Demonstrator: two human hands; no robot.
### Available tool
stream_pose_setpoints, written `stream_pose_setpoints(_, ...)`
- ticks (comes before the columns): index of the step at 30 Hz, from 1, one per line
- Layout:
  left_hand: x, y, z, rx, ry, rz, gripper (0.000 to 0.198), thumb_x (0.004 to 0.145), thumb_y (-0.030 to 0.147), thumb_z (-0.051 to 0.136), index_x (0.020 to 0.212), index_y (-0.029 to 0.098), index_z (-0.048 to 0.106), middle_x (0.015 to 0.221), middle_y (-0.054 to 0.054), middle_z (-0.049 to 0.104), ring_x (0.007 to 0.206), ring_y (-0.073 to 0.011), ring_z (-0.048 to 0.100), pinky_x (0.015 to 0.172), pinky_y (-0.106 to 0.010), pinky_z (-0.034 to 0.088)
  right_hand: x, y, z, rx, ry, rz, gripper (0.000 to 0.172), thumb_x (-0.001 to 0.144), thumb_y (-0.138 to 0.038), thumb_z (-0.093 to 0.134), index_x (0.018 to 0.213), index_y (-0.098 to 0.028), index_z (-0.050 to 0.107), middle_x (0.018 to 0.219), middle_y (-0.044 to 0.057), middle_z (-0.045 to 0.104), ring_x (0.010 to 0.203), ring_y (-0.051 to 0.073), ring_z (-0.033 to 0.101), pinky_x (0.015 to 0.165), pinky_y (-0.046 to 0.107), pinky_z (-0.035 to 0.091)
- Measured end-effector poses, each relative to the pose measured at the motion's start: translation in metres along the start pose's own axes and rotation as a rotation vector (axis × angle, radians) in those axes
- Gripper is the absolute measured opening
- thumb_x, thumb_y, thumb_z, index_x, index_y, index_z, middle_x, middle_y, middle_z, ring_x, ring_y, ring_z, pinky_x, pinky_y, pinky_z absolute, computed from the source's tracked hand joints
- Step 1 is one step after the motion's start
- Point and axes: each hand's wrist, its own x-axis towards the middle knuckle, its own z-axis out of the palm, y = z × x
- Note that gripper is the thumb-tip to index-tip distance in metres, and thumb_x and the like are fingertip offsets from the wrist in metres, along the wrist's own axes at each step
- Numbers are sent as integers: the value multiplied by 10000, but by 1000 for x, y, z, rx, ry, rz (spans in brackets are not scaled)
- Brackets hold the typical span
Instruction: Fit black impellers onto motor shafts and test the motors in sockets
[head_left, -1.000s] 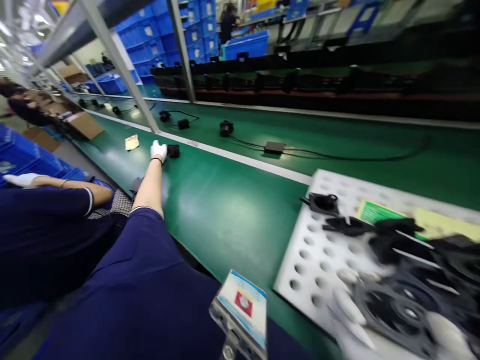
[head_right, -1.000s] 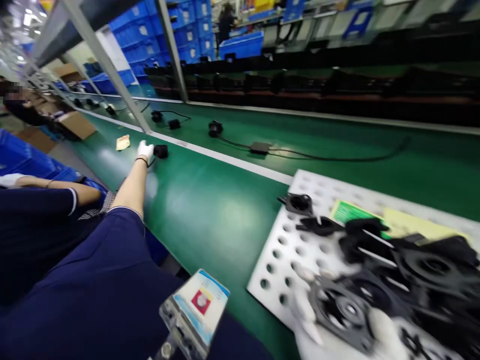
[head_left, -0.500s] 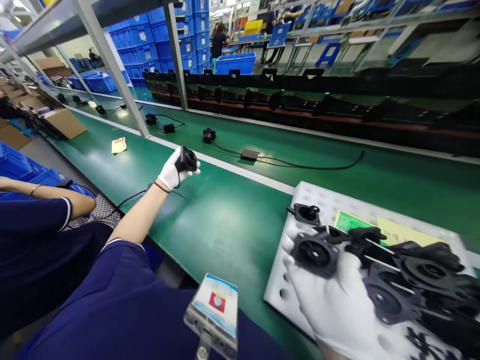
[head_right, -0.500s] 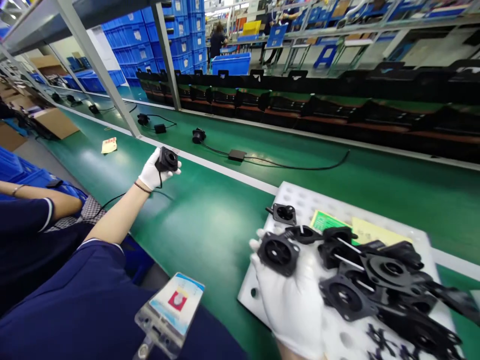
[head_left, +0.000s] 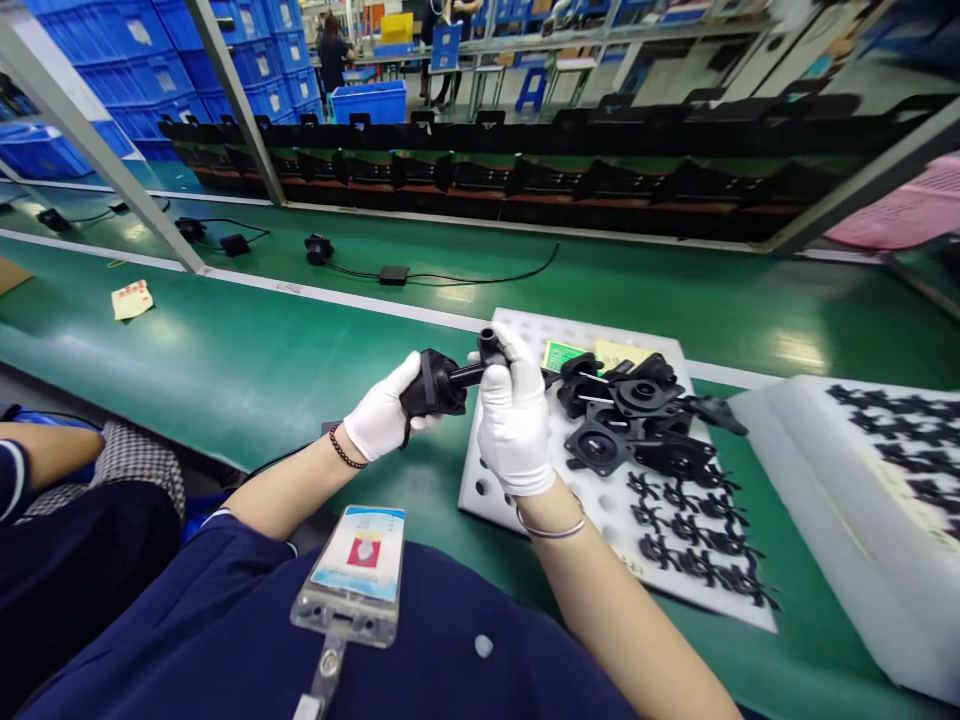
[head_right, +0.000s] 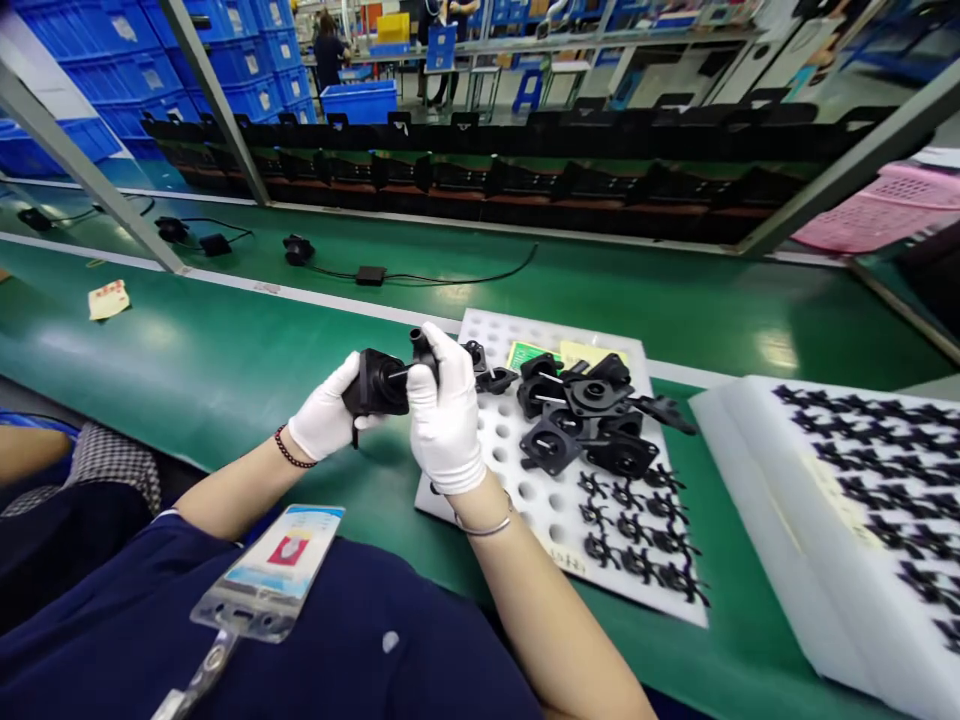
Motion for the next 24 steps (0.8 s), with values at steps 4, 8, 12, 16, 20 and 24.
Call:
stream_pose_setpoints(4, -3, 8, 5, 222, -25, 151, 699, 688, 562, 929, 1291, 281, 719, 1313, -106, 730, 950, -249, 735, 604, -280, 555, -4, 0, -15, -19, -58, -116, 700, 1032, -708, 502, 1619, -328, 470, 1661, 116, 473, 1553, 349, 440, 1328, 590, 314)
stream_pose_setpoints(8, -15, 58, 45, 484, 52, 420, 725, 857, 527, 836, 1518, 423, 556, 1575, -33, 596, 1391, -354, 637, 911, -408, 642, -21, 5, -10, 117, -249, 236, 1048, 881, -714, 729, 1712, -280, 261, 1693, 193, 390, 1338, 321, 609, 1089, 529, 568)
stream_pose_setpoints(12, -30, 116, 117, 568, 78, 614, 532, 1114, 360, 530, 1632, 427, 426, 1568, 52, 596, 1446, -311, 611, 935, -334, 630, -37, 4, 26, 169, -617, 623, 1133, 683, -494, 975, 1639, -299, 399, 1402, 122, 663, 847, 180, 673, 706, 337, 607)
stream_pose_setpoints(16, -27, 150, 181, 585, 61, 649, 544, 1178, 319, 176, 1706, 314, 309, 1450, 60, 661, 1469, -323, 538, 881, -286, 572, -2, -8, 57, 226, -628, 606, 408, 897, -493, 818, 1147, -197, 691, 940, 36, 724, 602, 127, 606, 538, 266, 520)
stream_pose_setpoints(20, -12, 178, 209, 823, 50, 774, 908, 1025, 232, -228, 1639, 261, 439, 1655, 94, 442, 1506, -449, 269, 808, -429, 537, 89, -20, 33, 376, -347, 480, 182, 1000, -352, 694, 1075, -203, 620, 1058, 47, 716, 681, 125, 703, 555, 229, 580)
stream_pose_setpoints(24, 6, 192, 215, 800, -92, 886, 628, 1084, 163, 58, 1631, 163, 366, 1539, 56, 566, 1519, -428, 236, 831, -412, 486, 180, -22, -52, 116, 75, 238, 220, 1024, -288, 584, 1232, -217, 576, 1134, 36, 706, 865, 134, 745, 758, 250, 633)
